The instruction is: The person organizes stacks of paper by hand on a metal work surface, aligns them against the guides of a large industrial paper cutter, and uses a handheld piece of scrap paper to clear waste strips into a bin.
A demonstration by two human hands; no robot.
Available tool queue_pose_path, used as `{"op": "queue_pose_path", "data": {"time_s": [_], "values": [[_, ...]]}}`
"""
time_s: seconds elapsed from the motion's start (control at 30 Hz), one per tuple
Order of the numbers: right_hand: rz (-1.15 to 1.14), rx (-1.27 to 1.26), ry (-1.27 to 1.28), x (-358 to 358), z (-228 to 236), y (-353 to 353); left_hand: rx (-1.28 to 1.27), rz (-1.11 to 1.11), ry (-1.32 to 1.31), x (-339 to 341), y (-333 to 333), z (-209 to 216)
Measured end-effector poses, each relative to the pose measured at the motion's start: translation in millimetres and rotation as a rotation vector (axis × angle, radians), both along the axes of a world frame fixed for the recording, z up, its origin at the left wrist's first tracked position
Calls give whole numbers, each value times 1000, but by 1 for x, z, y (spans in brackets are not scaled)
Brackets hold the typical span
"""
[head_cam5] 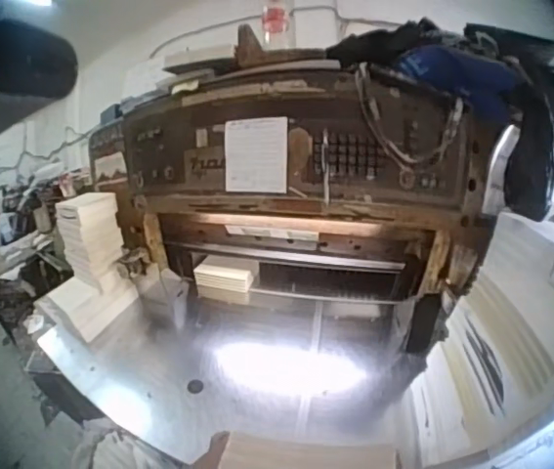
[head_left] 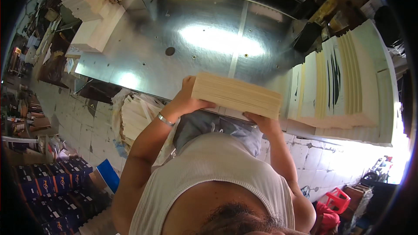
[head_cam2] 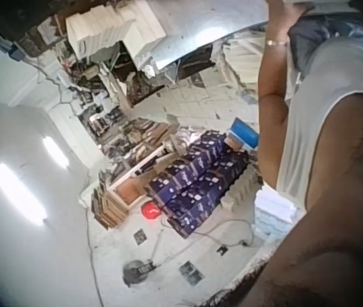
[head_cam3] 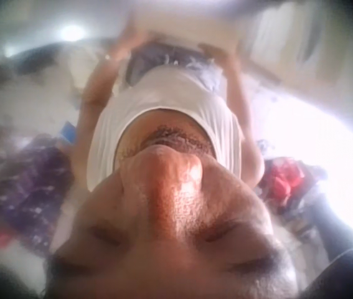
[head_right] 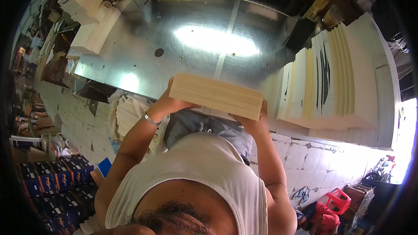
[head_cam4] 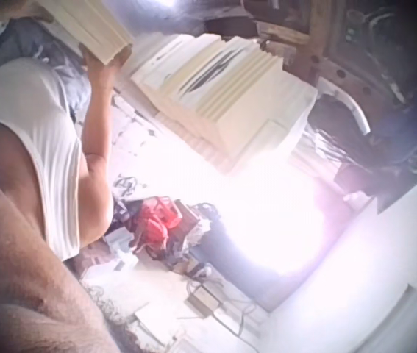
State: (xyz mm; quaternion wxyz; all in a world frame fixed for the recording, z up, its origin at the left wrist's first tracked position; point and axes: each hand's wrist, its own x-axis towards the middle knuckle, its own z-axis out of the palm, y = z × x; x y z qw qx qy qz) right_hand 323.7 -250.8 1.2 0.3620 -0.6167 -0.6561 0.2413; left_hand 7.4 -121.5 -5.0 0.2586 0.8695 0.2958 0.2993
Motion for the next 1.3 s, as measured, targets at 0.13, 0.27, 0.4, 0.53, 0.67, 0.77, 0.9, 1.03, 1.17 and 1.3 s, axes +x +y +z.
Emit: {"op": "queue_pose_path", "data": {"time_s": [0.13,0.27,0.4,0.53,0.67,0.77,0.9,1.03,1.17,1.3], "values": [[-5,-64,34,-4,13,1,136,22,4,1,-4,12],[10,46,-52,3,-15,-5,162,-20,34,-1,2,3],[-1,50,-30,-7,12,-6,183,-7,2,-1,0,17],[17,248,-206,3,-23,-9,148,-1,28,-3,-2,4],[3,180,-81,-10,0,-14,155,-50,77,-8,0,4],[-28,152,-19,-12,6,-13,82,-48,50,0,0,20],[-52,368,-266,-7,-15,-21,-7,-70,44,-5,-2,10],[-48,188,-142,-6,-9,-23,-89,-82,68,0,-5,35],[-49,251,-182,0,-37,-32,-62,-96,6,-4,2,5],[-21,225,-242,-1,-14,-29,-8,-81,3,5,4,10]]}}
